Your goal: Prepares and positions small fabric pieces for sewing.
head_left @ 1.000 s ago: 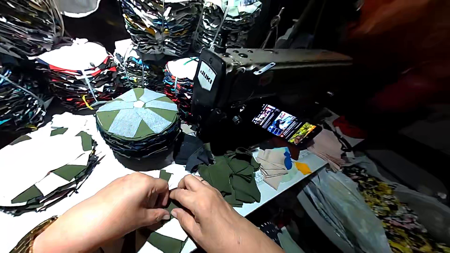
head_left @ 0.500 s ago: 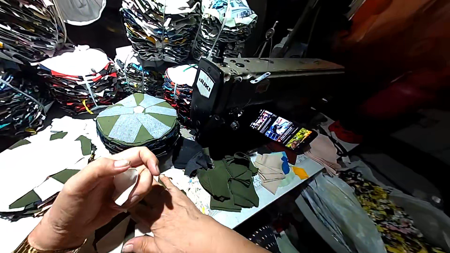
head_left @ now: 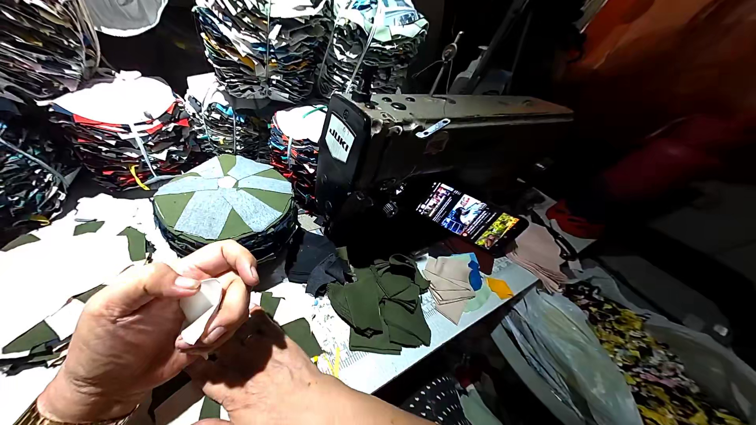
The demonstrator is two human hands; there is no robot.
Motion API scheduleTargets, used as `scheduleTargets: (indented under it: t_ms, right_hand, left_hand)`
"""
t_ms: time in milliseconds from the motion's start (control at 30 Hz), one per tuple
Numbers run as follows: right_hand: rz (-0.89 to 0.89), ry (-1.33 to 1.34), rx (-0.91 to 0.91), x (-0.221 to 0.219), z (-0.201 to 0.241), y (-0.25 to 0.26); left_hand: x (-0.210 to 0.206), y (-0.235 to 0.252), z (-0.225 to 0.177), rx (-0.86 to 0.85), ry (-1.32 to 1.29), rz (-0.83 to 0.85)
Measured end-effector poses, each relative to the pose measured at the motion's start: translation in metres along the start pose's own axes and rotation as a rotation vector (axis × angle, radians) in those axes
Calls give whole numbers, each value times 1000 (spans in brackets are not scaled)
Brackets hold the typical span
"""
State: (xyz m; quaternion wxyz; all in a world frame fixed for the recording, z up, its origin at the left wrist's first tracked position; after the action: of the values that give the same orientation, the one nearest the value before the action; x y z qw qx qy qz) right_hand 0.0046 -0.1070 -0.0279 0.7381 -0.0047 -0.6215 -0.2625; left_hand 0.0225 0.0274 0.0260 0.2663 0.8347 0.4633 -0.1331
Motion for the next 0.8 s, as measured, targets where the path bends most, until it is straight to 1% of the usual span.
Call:
scheduleTargets:
  t_ms: [100,200,267,333,467,533,633,667,733,800]
  right_hand:
    - [1,6,-2,1,0,2]
    - [25,77,-25,6,2,3]
    - [2,118,-24,11,4,4]
    - [-12,95,-29,7,2,3]
    - [58,38,-53,0,0,2]
    - [13,95,-52,2,-2,0]
    - [-34,409,-57,19,-5,-5]
    - [-66,475,-60,27,-7,-9]
    - [-191,487,-59,42,-13,-17]
    - [-289,485,-97,58,-20,-30]
  left_hand:
    - [0,1,1,15,25,-19]
    - [1,1,1,10,39,-12]
    - [2,1,1,12,48,-29]
    - [0,1,1,30,59,-51]
    - [-2,3,6,45,84,-104]
    - [-2,4,9,28,154,-150]
    - [-2,4,9,-14,197,-198]
    - [-3,3,7,-28,194,-225]
    - [-5,3,3,-62,188,-294]
    - [-8,3,0,-106,173,-355]
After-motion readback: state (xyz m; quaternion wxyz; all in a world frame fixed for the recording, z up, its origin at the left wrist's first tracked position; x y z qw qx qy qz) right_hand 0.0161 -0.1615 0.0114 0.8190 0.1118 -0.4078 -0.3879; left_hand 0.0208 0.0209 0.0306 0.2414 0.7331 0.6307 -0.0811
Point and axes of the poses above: each hand's wrist, its own y-axis towards the middle knuckle, its own x-axis out of the back of the hand, z = x × y, the point moved 3 cm from there along y, towards the middle knuckle, and after that the axes turned 3 degrees about -x, right-handed, at the moved point
